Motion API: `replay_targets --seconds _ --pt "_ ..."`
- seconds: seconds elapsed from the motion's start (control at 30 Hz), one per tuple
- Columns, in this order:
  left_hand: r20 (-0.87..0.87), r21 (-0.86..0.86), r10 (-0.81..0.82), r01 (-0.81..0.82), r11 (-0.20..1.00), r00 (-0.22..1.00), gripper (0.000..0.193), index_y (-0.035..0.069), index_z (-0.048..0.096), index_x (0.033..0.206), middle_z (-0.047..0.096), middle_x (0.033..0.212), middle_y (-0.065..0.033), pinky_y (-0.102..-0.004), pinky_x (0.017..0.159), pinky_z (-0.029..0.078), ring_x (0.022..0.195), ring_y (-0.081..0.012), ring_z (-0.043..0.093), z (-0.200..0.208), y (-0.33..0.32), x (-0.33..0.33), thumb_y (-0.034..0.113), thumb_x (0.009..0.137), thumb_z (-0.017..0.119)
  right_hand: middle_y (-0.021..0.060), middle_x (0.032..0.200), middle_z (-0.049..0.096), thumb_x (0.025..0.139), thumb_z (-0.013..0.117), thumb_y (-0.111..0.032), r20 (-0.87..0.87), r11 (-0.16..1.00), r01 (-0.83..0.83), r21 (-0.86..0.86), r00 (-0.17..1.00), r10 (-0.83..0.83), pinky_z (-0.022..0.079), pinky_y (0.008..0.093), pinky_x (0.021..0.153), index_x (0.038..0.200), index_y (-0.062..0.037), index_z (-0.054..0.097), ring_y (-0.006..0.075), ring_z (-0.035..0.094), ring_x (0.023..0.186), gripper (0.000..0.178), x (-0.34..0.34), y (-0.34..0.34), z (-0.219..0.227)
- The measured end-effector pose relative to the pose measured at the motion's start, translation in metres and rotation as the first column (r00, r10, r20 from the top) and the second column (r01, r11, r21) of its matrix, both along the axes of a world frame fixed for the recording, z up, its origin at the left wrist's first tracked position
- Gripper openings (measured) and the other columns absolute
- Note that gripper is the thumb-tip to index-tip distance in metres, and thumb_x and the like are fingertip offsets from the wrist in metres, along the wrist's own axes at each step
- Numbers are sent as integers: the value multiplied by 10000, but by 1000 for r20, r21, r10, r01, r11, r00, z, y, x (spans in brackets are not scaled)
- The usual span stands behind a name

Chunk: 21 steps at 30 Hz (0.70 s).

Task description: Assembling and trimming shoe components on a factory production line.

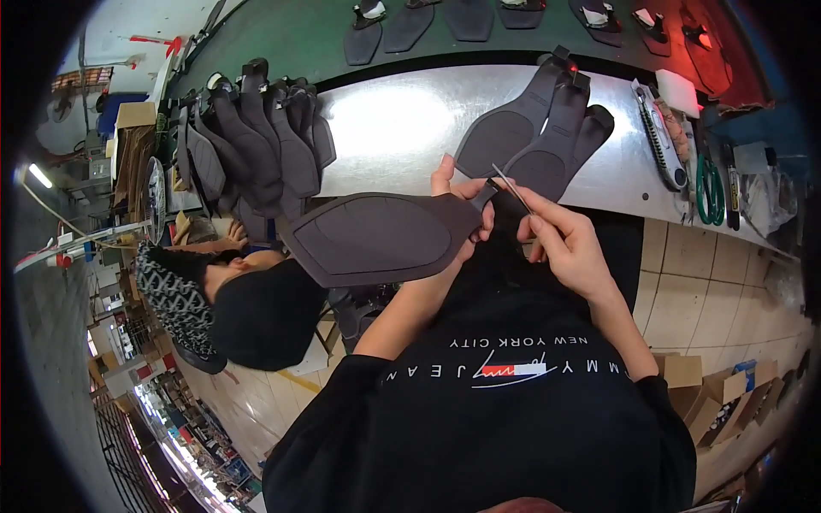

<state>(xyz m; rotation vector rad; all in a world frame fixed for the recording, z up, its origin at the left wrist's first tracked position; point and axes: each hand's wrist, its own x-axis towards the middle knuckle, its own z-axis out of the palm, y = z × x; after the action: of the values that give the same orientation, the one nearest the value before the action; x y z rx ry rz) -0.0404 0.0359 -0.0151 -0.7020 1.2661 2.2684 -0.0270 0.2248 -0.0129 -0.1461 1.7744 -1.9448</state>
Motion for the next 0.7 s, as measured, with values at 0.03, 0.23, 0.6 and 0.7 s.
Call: replay_targets --seconds 0.03,0.23,0.6,0.7 --pt "-5 -4 5 -5 1000 1000 913 -88 634 1058 507 485 -38 -225 379 344 380 -139 428 1 -1 0 689 913 175 -22 580 473 947 460 -41 -5 1000 -5 -4 1000 5 408 216 526 1374 -129 515 57 441 520 439 1 1 4" --pt "-25 -84 3 -5 996 1000 906 -86 614 1127 518 496 -27 -222 436 369 434 -128 467 14 -5 -2 683 917 183 76 566 406 904 471 -12 -204 982 -36 183 976 74 389 233 539 1370 -192 517 97 398 506 502 4 0 10" --pt "-64 -191 114 -125 974 991 738 -24 703 949 583 583 -32 -207 530 362 527 -88 475 21 10 -4 617 918 337 123 571 400 916 468 -28 -149 956 -65 286 982 112 407 272 543 1389 -238 484 165 395 486 518 2 3 11" --pt "-344 -231 152 -241 943 927 595 -52 701 935 643 687 -69 -215 602 409 596 -100 534 -4 -7 5 462 965 403 156 612 449 910 477 -26 -328 923 -25 383 931 161 421 271 560 1387 -253 486 172 427 500 528 0 -5 19"
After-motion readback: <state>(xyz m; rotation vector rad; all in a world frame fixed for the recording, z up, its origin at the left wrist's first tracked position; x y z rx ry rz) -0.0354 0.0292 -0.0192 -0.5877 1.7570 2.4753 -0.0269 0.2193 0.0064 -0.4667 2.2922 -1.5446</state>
